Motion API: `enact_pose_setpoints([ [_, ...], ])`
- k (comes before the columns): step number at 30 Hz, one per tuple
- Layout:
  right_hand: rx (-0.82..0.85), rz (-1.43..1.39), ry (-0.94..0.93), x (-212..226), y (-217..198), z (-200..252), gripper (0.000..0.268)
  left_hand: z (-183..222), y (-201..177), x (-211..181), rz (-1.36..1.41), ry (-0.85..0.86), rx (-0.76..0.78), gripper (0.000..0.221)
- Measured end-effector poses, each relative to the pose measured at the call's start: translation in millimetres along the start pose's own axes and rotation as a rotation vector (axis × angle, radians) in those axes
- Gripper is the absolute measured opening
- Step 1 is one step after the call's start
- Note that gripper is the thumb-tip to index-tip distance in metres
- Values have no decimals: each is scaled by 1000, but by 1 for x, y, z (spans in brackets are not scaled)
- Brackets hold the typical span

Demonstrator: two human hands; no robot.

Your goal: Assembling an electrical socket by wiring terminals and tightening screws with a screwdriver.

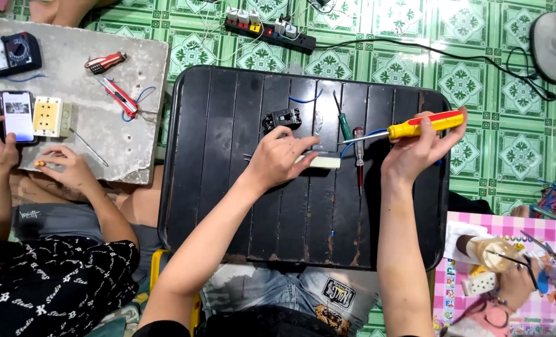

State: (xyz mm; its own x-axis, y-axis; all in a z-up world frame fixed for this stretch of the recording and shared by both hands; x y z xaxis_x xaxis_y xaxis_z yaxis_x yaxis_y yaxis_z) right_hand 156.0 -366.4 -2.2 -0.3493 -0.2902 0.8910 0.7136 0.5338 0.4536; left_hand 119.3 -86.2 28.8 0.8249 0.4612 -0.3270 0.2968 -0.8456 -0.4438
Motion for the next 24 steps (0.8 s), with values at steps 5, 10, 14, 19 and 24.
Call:
enact_pose_setpoints([
  [5, 173, 85, -126, -18, -12, -15, 68, 1, 3, 12, -121, -250, -55, 30],
  [10, 270, 148, -276, -3, 0, 0, 69, -1, -4, 8, -232, -260, -50, 27],
  [14, 333, 154, -443, 27, 22, 27, 68, -22, -14, -2, -224, -204, 27, 54],
  [19, 345, 222, -590, 45, 29, 41, 69, -6, 0, 1, -229, -126, 151, 59],
  [24, 377, 264, -713, 56, 35, 51, 77, 2, 10, -3, -198, -33, 206, 55],
])
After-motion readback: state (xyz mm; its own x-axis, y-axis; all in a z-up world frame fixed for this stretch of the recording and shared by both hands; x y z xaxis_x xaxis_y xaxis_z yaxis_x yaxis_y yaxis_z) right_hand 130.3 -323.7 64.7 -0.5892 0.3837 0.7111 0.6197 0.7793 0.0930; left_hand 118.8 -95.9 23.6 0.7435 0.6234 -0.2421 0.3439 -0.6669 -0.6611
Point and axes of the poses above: each hand's wrist, its own z-axis away from the middle knuckle, its own y-axis out of the palm, x = y × z, the point moved 5 cm from there along -z, towards the middle knuckle, and after that the axes turned 9 degrees about -x, right-handed, at the moved point
